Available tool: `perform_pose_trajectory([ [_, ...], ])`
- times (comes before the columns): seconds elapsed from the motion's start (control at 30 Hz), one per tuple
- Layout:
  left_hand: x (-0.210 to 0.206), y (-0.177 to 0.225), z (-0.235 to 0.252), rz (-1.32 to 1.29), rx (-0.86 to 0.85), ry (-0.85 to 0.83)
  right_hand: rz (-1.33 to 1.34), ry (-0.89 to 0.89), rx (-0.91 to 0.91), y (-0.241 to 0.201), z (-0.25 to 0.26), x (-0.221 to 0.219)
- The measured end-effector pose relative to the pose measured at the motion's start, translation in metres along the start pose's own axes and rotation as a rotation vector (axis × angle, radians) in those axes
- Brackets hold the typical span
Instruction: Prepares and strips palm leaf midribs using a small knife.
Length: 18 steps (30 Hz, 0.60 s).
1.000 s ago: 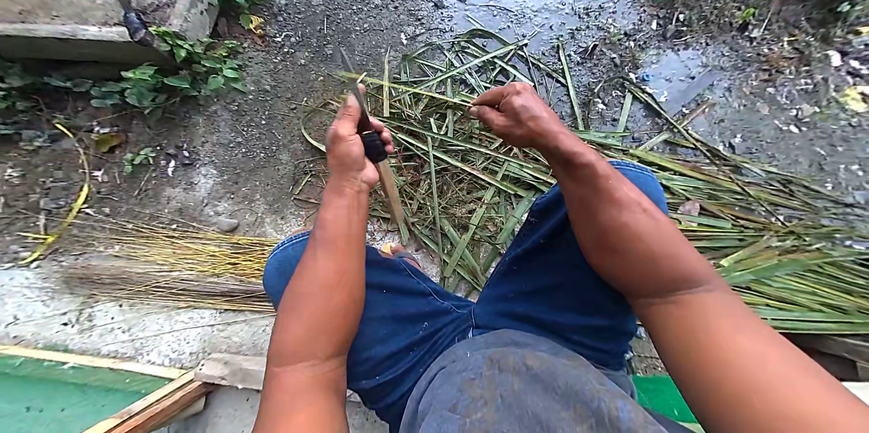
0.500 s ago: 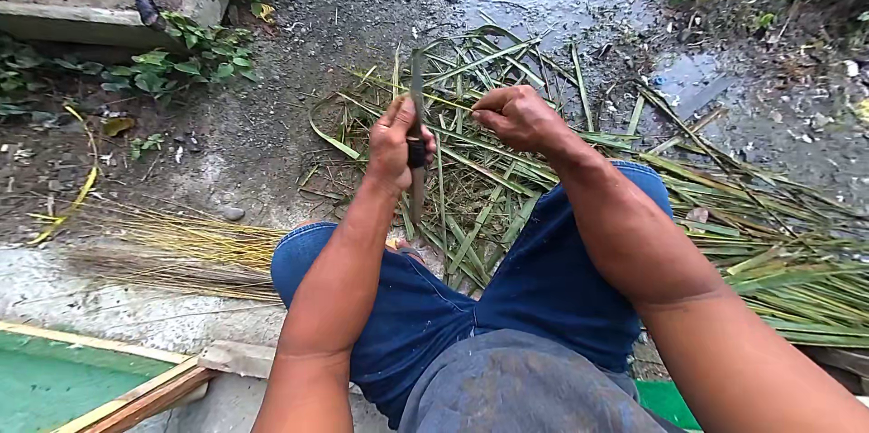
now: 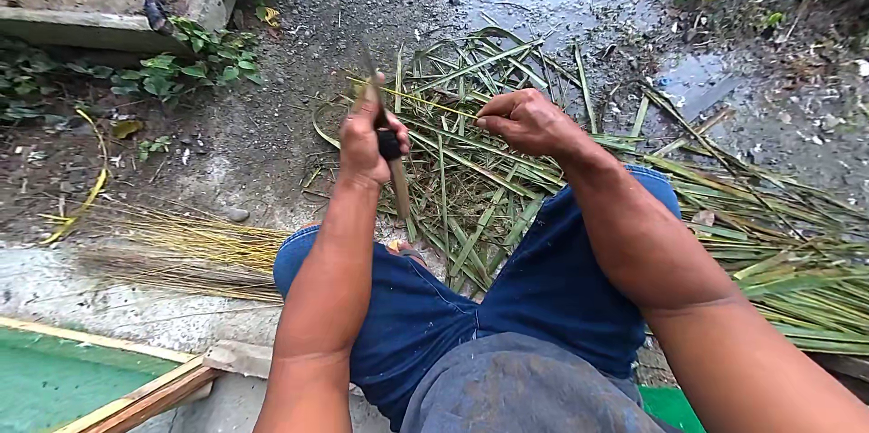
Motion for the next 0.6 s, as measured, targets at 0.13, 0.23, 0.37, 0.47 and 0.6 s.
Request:
perform_pose_trajectory([
  [0.13,-0.014,-0.014,-0.009,0.01,0.119,-0.104,-0.009,-0.001,0.04,-0.001,-0.003,-0.001],
  [0.23,0.01,0.002,0.003,-0.051,0.034,0.032,-0.003,0.021,0.071,0.002,-0.007,0.002],
  [0.37,-0.008,-0.008,-0.008,-0.002,0.086,-0.005,-0.015,0.024,0.061,0.004,-0.006,0.002],
  [0.47,-0.001,-0.01,-0.002,0.003,0.084,-0.001,0.002,0.003,0.071,0.005,-0.007,0.005],
  [0.6,0.028,0.012,0.012,-0.108,-0.032,0.253,0.016,0.018,0.018,0.007,-0.01,0.012],
])
Point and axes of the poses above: each hand's wrist, its own z-axis towards the middle knuckle, its own x-axis out of the back of the hand, y = z × x, the point moved 2 cm from there along z, towards the middle knuckle, and after that the axes turned 4 degrees about -y, right-handed, at the moved point
